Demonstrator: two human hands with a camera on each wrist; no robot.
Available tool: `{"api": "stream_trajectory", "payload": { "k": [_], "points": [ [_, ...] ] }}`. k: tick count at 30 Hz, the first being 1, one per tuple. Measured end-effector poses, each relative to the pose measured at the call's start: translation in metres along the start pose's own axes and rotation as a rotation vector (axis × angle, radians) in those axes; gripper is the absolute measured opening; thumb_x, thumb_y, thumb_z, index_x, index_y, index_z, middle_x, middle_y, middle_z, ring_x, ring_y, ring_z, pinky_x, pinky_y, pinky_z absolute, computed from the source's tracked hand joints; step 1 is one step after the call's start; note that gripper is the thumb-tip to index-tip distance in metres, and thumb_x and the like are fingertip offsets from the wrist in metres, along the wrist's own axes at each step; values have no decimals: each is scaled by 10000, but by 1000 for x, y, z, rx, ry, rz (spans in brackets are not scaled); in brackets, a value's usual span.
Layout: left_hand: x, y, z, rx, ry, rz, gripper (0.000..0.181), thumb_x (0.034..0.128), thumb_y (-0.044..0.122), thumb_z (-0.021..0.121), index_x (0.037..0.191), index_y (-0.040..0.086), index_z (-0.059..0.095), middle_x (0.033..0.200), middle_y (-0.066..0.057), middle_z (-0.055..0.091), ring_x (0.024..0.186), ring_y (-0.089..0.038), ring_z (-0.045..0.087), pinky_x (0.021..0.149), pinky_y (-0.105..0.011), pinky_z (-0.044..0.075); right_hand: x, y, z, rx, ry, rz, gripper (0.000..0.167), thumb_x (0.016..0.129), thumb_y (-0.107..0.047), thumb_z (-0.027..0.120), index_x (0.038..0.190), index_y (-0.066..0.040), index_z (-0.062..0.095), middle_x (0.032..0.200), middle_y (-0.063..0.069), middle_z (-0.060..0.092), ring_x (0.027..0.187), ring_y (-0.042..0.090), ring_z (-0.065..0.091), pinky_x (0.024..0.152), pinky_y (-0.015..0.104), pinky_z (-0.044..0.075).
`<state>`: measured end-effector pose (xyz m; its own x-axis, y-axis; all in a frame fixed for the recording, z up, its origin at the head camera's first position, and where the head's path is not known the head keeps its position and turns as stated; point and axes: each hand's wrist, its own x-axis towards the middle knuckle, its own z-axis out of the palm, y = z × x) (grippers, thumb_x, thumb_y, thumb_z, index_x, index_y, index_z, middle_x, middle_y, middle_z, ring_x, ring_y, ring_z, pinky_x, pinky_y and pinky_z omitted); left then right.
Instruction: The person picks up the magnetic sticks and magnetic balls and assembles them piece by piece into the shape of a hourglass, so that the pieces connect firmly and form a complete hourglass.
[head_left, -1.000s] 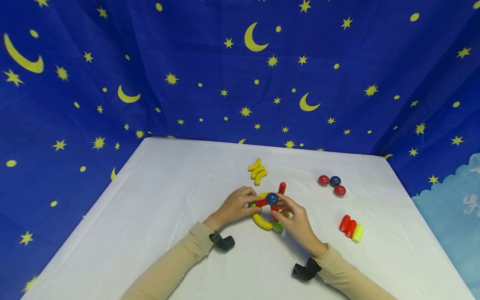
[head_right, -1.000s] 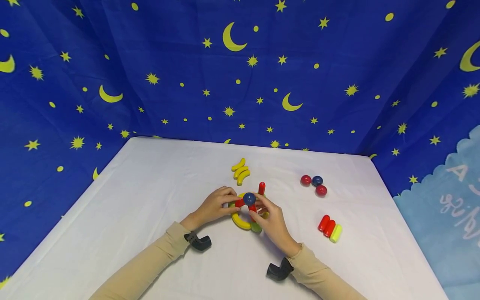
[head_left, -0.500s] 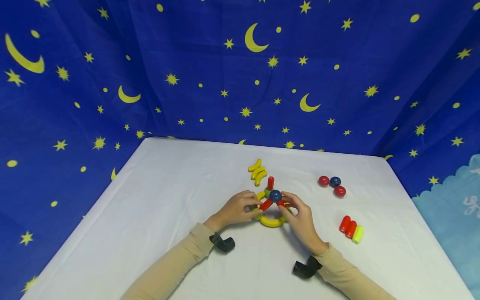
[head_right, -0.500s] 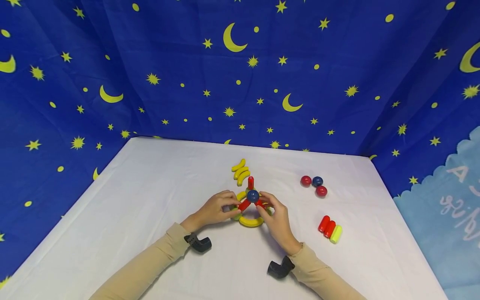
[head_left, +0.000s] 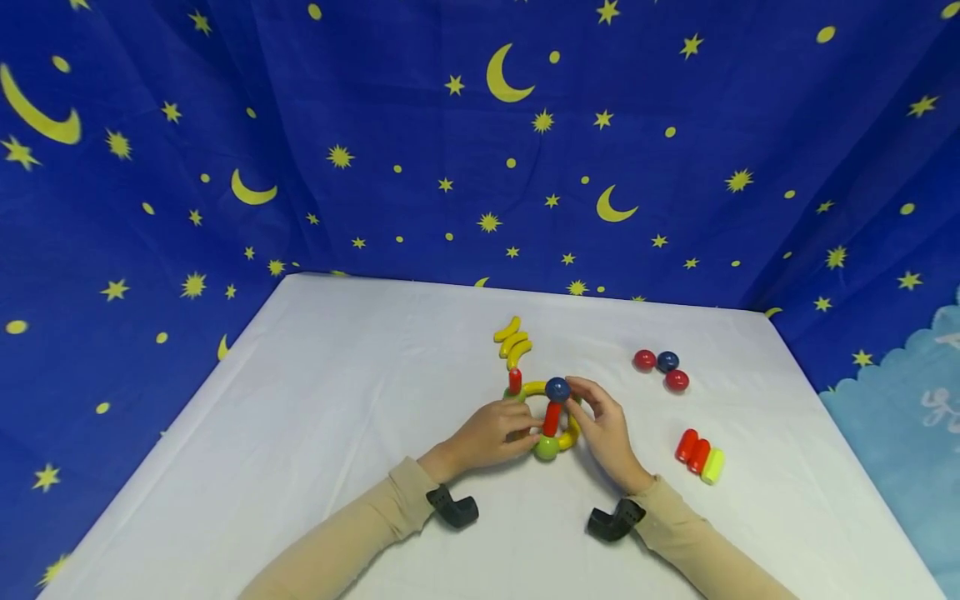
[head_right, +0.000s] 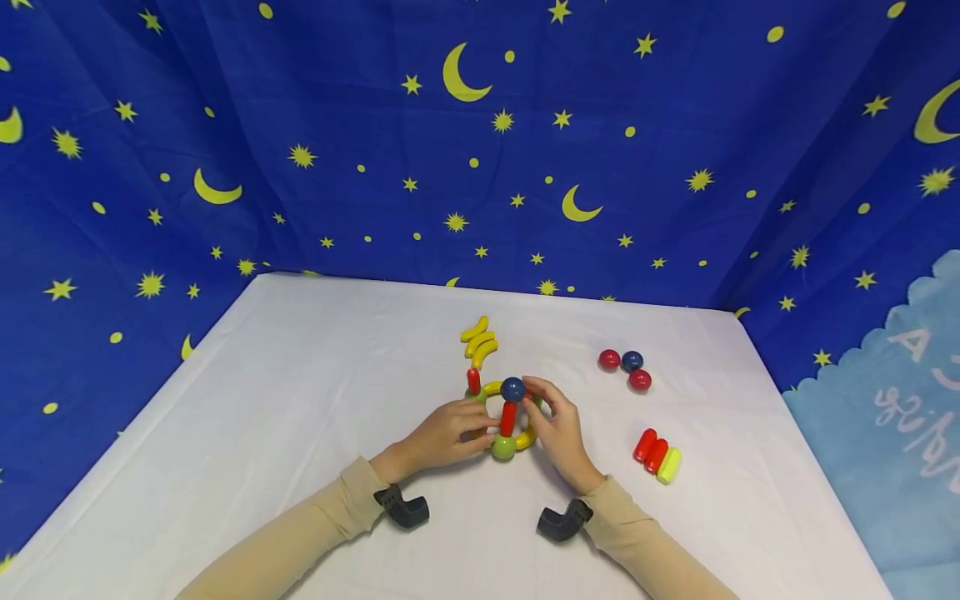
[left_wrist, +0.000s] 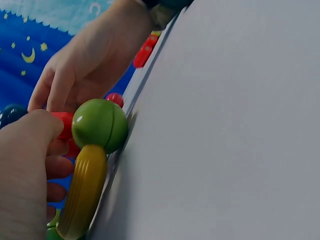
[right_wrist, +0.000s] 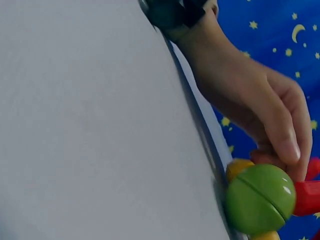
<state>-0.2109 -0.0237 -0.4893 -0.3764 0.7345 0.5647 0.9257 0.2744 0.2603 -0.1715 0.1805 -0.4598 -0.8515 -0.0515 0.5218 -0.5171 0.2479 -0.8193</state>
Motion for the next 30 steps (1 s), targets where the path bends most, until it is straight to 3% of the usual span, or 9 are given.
{"api": "stream_trajectory", "payload": {
  "k": [3, 6, 9, 12, 15, 18, 23, 27, 30],
  "points": [
    [1, 2, 1, 57, 61, 55, 137, 871, 182, 657, 956, 116, 742, 782, 49, 628, 715, -61, 512, 684, -165, 421, 0, 6, -2, -4, -22, 17, 312, 859, 151, 553, 1170, 173, 541, 1104, 183, 649, 1052, -103, 560, 986, 90, 389],
    [2, 2, 1, 114, 261, 16, 34, 810, 159, 693, 810, 134, 715, 733, 52, 610, 703, -87, 517, 665, -204, 411, -1, 18, -3, -7, -30, 37, 320, 863, 145, 553, 1182, 153, 548, 1124, 170, 644, 1049, -112, 558, 978, 82, 390],
    [4, 0, 0, 87, 496, -165, 98, 734, 120, 728, 741, 104, 631, 732, 14, 598, 714, -138, 533, 670, -267, 422, -2, 31, -4, 2, -36, 52, 323, 874, 121, 558, 1197, 119, 556, 1133, 134, 652, 1053, -100, 565, 970, 88, 401],
    [4, -1, 1, -9, 591, -369, 154, 728, 91, 732, 832, 73, 620, 812, -31, 621, 774, -183, 559, 714, -316, 455, -2, 36, -5, 25, -40, 51, 317, 889, 83, 566, 1206, 93, 562, 1127, -40, 653, 1059, -74, 577, 962, 100, 416],
    [3, 0, 2, -110, 551, -503, 205, 769, 84, 721, 961, 62, 653, 907, -59, 666, 842, -203, 592, 755, -346, 484, -2, 37, -5, 51, -49, 43, 308, 900, 53, 569, 1206, 90, 561, 1112, -155, 632, 1061, -53, 585, 960, 111, 423],
    [3, 2, 3, -179, 481, -562, 252, 796, 105, 729, 1039, 58, 680, 968, -78, 696, 914, -210, 622, 812, -364, 499, -1, 37, -5, 63, -55, 44, 302, 905, 34, 573, 1202, 90, 563, 1106, -162, 634, 1057, -49, 588, 954, 111, 427],
    [4, 1, 4, -165, 379, -564, 304, 825, 162, 731, 1111, 70, 686, 1059, -66, 705, 1020, -196, 625, 912, -343, 491, 0, 35, -5, 63, -58, 80, 299, 903, 27, 580, 1196, 85, 569, 1105, -127, 652, 1051, -54, 592, 946, 110, 432],
    [4, 0, 4, -164, 318, -527, 299, 829, 172, 731, 1113, 83, 701, 1050, -36, 708, 1025, -180, 610, 915, -330, 489, 2, 26, -5, 63, -72, 104, 287, 896, 61, 569, 1181, 97, 571, 1098, -99, 662, 1043, -59, 585, 942, 125, 438],
    [3, 0, 4, -169, 284, -491, 291, 828, 174, 730, 1102, 76, 708, 1012, -38, 696, 998, -186, 600, 890, -329, 491, 3, 14, -3, 30, -88, 104, 265, 892, 62, 576, 1154, 101, 587, 1095, 35, 682, 1021, -69, 579, 934, 151, 448]
  ]
}}
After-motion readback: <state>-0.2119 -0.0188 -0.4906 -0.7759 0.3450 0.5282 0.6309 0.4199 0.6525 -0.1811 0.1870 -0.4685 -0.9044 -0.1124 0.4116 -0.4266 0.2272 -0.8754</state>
